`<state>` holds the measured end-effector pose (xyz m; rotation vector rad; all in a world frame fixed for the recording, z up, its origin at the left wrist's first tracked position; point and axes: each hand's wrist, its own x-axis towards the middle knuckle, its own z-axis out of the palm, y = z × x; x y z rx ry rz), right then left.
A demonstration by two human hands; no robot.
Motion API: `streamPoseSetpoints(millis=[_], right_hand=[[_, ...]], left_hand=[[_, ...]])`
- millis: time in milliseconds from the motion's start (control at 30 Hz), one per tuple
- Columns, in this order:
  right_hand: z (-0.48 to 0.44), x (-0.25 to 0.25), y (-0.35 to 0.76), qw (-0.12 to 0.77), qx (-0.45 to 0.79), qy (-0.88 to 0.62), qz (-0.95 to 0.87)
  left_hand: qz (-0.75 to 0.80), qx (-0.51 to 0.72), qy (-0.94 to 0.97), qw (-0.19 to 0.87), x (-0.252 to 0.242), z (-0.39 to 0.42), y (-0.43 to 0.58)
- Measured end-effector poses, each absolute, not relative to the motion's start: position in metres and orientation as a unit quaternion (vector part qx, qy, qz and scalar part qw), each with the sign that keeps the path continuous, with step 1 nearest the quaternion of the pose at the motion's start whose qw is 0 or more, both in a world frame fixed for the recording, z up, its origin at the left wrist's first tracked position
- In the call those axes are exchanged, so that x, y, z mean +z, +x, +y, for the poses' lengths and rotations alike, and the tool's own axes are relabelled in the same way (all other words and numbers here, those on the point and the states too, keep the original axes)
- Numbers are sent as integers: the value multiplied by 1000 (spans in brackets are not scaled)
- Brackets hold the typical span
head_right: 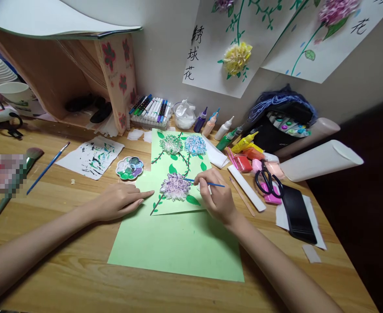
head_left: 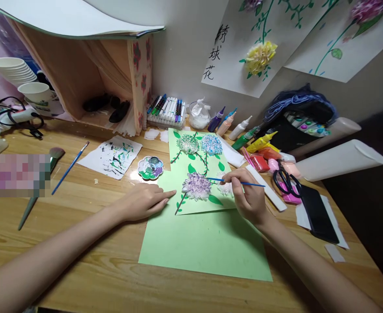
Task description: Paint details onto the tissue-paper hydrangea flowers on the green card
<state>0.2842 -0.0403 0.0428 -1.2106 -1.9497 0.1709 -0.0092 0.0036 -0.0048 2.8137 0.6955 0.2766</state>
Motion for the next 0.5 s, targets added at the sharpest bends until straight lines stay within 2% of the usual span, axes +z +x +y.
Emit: streamPoseSetpoints(millis=[167, 367, 500], right_hand=[[-39, 46, 282, 391, 61, -477, -784], [-30, 62, 264, 496, 70, -435, -748], [-12, 72, 224, 443, 147, -427, -775]], left_hand=[[240, 89, 960, 117, -5, 3, -10], [248, 71, 958, 125, -4, 2, -10], [255, 63, 956, 126, 0, 1, -9]])
